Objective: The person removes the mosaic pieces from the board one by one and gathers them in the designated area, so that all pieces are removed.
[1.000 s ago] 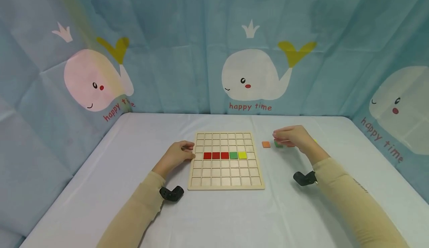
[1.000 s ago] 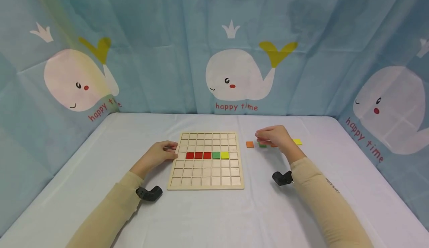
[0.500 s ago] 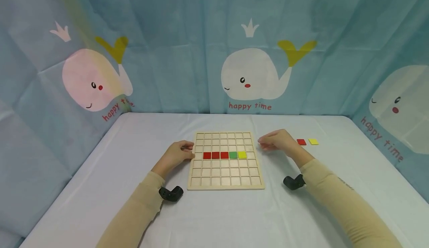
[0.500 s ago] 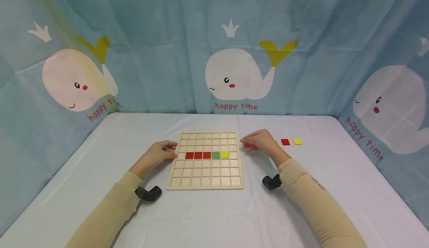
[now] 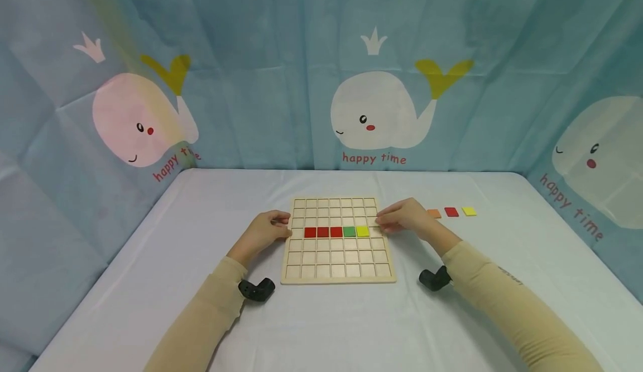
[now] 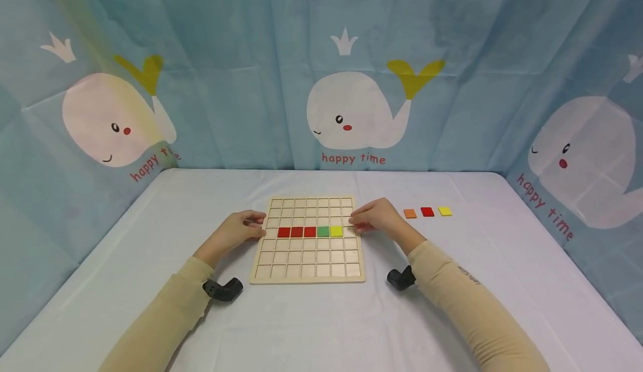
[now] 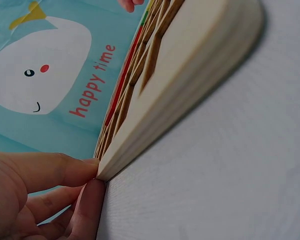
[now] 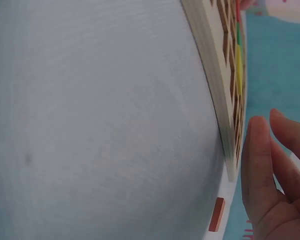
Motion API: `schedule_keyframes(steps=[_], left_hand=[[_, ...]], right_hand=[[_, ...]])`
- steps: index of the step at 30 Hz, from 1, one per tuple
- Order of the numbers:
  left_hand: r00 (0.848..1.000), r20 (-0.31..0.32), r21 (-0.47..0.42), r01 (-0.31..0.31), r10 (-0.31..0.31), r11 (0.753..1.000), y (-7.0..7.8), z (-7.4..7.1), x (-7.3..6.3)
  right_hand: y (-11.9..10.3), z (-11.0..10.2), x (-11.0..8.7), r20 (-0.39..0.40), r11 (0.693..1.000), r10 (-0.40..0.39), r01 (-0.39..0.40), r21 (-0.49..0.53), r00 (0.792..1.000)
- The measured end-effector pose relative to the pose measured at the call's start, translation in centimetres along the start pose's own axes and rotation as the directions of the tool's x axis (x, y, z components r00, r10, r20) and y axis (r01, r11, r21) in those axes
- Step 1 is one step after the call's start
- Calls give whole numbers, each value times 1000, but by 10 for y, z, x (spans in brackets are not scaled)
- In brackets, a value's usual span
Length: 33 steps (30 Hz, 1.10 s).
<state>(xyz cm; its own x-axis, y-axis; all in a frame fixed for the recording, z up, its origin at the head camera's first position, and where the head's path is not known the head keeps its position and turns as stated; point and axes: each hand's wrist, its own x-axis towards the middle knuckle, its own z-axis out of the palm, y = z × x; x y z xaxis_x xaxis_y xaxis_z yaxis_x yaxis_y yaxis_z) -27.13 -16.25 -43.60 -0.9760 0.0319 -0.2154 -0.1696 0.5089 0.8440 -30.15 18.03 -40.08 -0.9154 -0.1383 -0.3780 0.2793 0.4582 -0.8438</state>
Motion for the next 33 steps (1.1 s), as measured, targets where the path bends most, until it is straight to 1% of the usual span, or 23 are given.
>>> schedule_keyframes(steps=[8,11,16,21,27,33], left_hand=[[1000,0,-2,-4,4,1000,0,0,-1],[1000,3,-8,-4,4,1000,1,0,-1],[1000,5,-15,2,-2,1000,1,-1,-1],[1000,3,-18,-4,4,1000,0,-1,-1],[1000,5,-32,-12,12,999,-2,-1,-1],[1000,6,-39,-11,11,999,-1,0,-1]], right_hand=[[-1,8,0,19,999,-2,3,-41,1000],[-2,10,-1,35,999,-13,15,-48,999],[-1,13,1,62,999,-22,24,-37,998],[0,14,2,80,999,-16,19,-33,997],[-1,14,0,116,1000,-20,20,-4,993],[-2,15,-2,140,1000,-19,20,-4,990]])
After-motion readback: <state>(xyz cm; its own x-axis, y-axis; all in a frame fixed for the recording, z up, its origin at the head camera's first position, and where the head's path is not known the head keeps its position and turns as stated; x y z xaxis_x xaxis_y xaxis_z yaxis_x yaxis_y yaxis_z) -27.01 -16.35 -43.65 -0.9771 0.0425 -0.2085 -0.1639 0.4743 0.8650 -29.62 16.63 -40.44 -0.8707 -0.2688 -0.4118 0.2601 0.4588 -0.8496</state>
